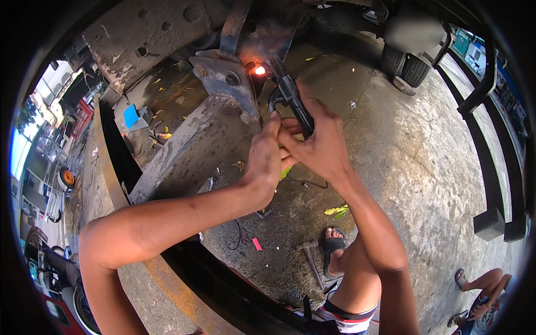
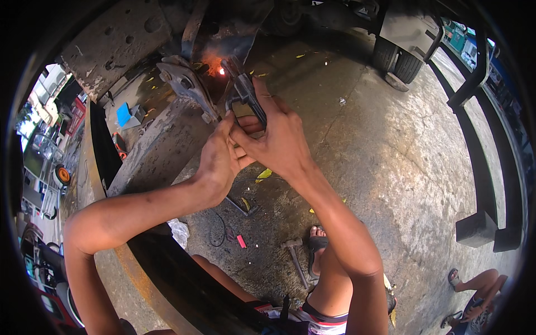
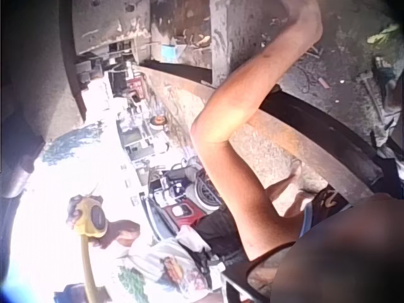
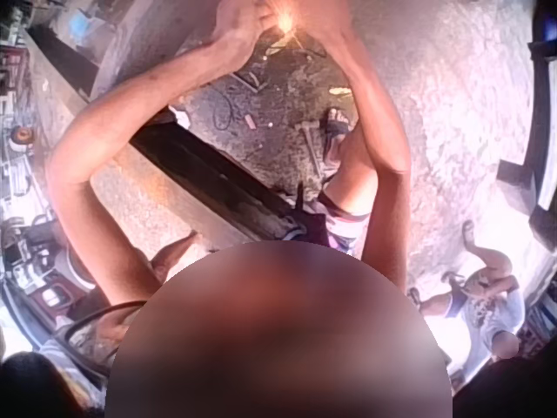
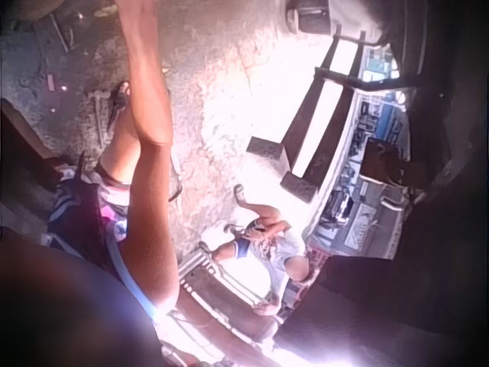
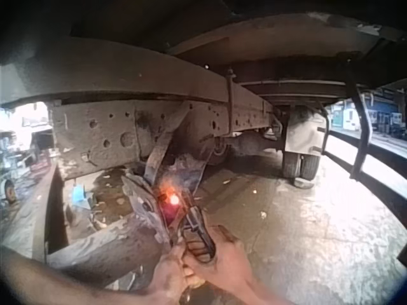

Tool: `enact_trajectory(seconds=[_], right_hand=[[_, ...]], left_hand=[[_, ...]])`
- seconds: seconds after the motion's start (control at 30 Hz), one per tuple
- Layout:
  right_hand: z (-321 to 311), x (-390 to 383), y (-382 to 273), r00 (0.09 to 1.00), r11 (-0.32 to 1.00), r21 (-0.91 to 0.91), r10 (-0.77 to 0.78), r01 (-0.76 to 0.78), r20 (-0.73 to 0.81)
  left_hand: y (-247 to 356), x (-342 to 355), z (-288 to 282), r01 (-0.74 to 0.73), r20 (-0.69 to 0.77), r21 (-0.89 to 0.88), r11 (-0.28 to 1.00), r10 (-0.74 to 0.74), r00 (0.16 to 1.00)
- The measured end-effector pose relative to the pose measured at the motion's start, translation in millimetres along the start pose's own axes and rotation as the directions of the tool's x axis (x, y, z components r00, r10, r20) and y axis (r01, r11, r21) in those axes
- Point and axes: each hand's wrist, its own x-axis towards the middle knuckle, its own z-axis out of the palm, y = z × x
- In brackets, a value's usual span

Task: The person welds a metal frame using a handheld welding torch, creating bright sparks and molten metal. The person adjusts the torch position and continues welding along the joint of the metal structure.

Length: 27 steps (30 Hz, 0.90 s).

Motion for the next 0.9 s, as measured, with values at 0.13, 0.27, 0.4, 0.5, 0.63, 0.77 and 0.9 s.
enact_trajectory(seconds=[0.13,0.27,0.4,0.5,0.63,0.77,0.9], right_hand=[[2,2,6,0.999,0.998,-0.053,-0.037,0.037,0.014],[-3,2,-2,0.998,0.999,0.003,0.036,-0.036,0.053],[-3,2,-3,0.996,0.998,0.024,0.061,-0.063,0.063],[-4,2,-4,0.998,0.999,-0.004,0.044,-0.044,0.046],[-5,3,-5,0.998,0.998,0.032,0.048,-0.049,0.034],[-4,5,-5,0.998,0.999,0.013,0.037,-0.038,0.043],[-3,6,-4,0.999,1.000,0.008,0.016,-0.017,0.039]], left_hand=[[0,1,2,0.017,-0.019,-0.001,1.000,-0.017,1.000],[0,1,1,0.020,-0.020,0.001,1.000,-0.019,1.000],[0,2,0,0.024,-0.017,-0.001,1.000,-0.024,1.000],[0,2,1,0.023,-0.023,-0.007,1.000,-0.023,0.999],[2,1,3,0.014,-0.029,-0.014,1.000,-0.015,0.999],[2,3,1,0.017,-0.042,-0.023,1.000,-0.018,0.999],[2,4,1,0.016,-0.043,-0.022,1.000,-0.017,0.999]])
